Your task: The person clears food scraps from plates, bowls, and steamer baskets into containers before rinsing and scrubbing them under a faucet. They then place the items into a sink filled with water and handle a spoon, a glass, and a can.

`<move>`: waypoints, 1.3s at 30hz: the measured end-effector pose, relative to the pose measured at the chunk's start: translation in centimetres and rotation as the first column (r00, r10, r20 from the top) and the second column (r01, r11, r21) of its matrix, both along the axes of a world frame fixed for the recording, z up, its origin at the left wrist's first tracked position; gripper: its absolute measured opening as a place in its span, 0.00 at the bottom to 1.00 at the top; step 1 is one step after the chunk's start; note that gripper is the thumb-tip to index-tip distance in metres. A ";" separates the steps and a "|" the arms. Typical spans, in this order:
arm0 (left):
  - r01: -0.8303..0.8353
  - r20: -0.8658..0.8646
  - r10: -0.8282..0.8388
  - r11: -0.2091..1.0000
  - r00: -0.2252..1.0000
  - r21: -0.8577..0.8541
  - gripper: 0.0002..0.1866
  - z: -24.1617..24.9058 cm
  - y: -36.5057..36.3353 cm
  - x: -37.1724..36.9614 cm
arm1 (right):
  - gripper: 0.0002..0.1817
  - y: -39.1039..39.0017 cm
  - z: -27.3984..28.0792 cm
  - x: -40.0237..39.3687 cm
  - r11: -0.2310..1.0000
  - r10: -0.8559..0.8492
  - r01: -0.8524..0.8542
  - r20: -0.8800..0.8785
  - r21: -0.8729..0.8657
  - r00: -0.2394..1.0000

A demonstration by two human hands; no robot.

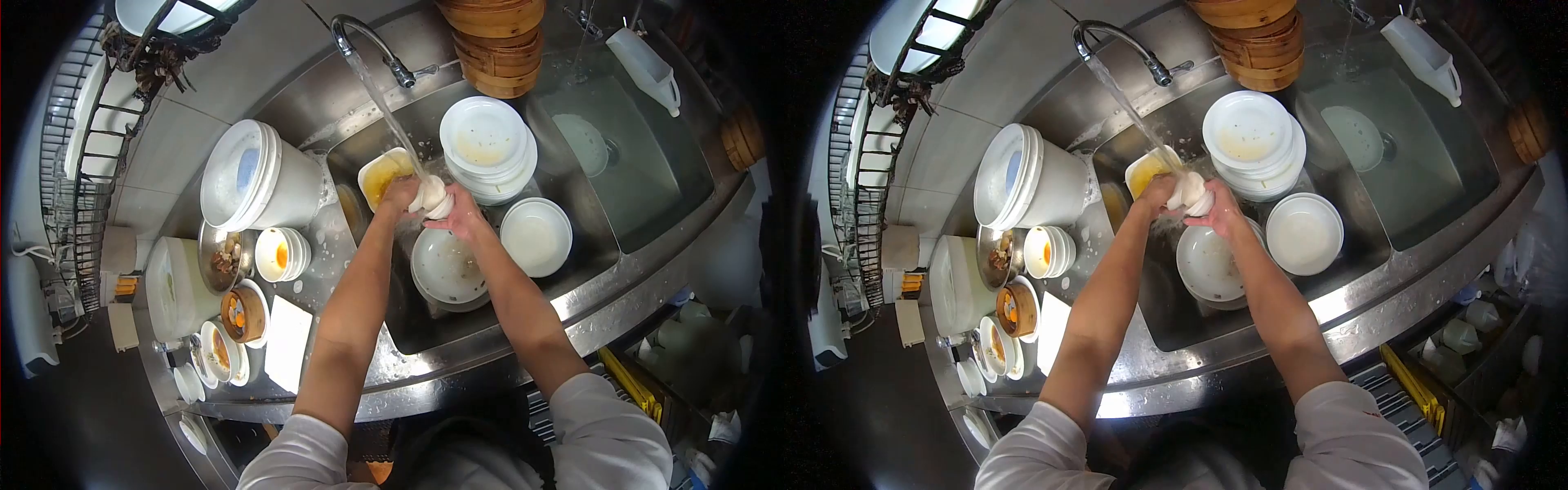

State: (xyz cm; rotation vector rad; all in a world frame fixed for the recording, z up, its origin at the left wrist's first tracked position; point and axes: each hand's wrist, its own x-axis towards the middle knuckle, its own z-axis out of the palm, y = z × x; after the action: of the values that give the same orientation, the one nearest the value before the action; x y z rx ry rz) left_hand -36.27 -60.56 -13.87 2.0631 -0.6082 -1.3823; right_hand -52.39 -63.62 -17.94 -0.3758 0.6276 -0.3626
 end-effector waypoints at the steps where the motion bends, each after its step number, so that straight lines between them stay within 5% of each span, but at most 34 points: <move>1: 0.010 -0.034 -0.009 1.000 0.999 0.027 0.26 0.0 0.1 0.2 | 0.30 0.2 -0.4 0.1 1.000 0.012 -0.012 -0.019 0.007 1.000; 4: -0.094 -0.068 0.097 0.995 0.993 0.044 0.24 -1.9 0.1 -0.3 | 0.33 1.4 0.1 1.1 0.999 -0.048 0.047 -0.138 -0.011 0.989; 7: 0.020 0.007 -0.019 0.971 1.000 -0.238 0.21 -11.9 -1.1 2.0 | 0.31 1.7 1.6 2.7 0.957 -0.247 0.182 -0.305 -0.228 0.920; 10: -0.286 -0.525 0.179 0.950 0.832 -0.129 0.19 0.4 0.5 -2.3 | 0.26 0.5 2.3 3.5 0.865 -0.227 0.034 -0.330 -0.500 0.916; 13: -0.380 -0.683 0.193 0.915 0.704 -0.134 0.18 0.3 1.0 -1.5 | 0.24 -0.7 5.3 2.8 0.751 -0.087 -0.149 -0.321 -0.643 0.943; 15: -0.412 -0.718 0.182 0.897 0.672 -0.158 0.18 0.6 1.4 -1.4 | 0.21 -1.4 2.0 4.2 0.601 -0.128 -0.160 -0.292 -0.783 0.948; 18: -0.401 -0.746 0.167 0.905 0.644 -0.144 0.20 0.2 1.6 -1.0 | 0.21 -1.6 0.2 4.9 0.700 -0.243 0.002 -0.235 -0.714 0.941; 22: -0.473 -0.747 0.289 0.880 0.599 -0.039 0.21 -0.6 0.8 -1.6 | 0.23 -2.4 -2.2 4.6 0.523 -0.458 -0.127 -0.403 -0.843 0.792; 23: -0.426 -0.686 0.247 0.899 0.685 -0.101 0.21 0.3 0.8 -2.1 | 0.23 -2.3 -2.2 4.6 0.512 -0.437 -0.180 -0.435 -0.840 0.787; 25: -0.257 -0.497 0.106 0.935 0.861 -0.246 0.25 -1.3 0.1 -2.1 | 0.27 -0.9 2.2 3.4 0.686 -0.155 -0.228 -0.445 -0.691 0.882; 27: -0.236 -0.484 0.144 0.963 0.863 -0.134 0.27 -2.6 -0.7 -1.5 | 0.30 -0.2 3.0 2.5 0.798 -0.057 -0.218 -0.430 -0.562 0.901; 28: -0.319 -0.581 0.293 0.946 0.759 0.059 0.26 -0.9 -0.8 -1.6 | 0.30 -0.1 1.8 2.3 0.803 -0.058 -0.205 -0.416 -0.560 0.908; 30: -0.304 -0.516 0.252 0.953 0.819 -0.017 0.26 2.9 1.2 -3.2 | 0.27 -0.5 -1.8 2.4 0.849 -0.084 -0.148 -0.405 -0.508 0.910; 32: -0.092 -0.096 0.076 0.981 0.992 -0.169 0.27 1.5 1.8 -3.4 | 0.22 -0.7 -3.7 2.7 0.939 -0.096 -0.034 -0.357 -0.342 0.929; 34: 0.130 0.507 -0.042 0.982 0.861 -0.139 0.23 0.9 2.8 -4.0 | 0.18 -3.1 -7.3 3.1 0.998 -0.052 0.046 -0.135 -0.049 0.989; 35: 0.140 0.470 0.001 0.954 0.883 -0.265 0.22 2.1 5.0 -3.6 | 0.16 -4.2 -9.9 3.8 0.992 -0.030 0.026 0.036 0.127 0.999; 38: 0.132 0.271 0.025 0.828 0.962 -0.545 0.17 9.1 15.1 -2.0 | 0.16 -2.3 -4.6 4.3 0.927 -0.234 0.244 -0.068 0.285 0.970; 39: 0.102 0.150 -0.016 0.804 0.989 -0.586 0.16 10.8 18.9 -1.0 | 0.16 -1.6 -3.9 4.3 0.940 -0.182 0.198 -0.082 0.278 0.980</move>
State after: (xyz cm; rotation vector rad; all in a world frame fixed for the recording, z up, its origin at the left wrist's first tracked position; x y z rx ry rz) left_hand -37.28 -41.67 -3.04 1.6352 -1.0261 -0.9141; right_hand -48.10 -65.19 -21.83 -0.0484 0.7616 -0.4403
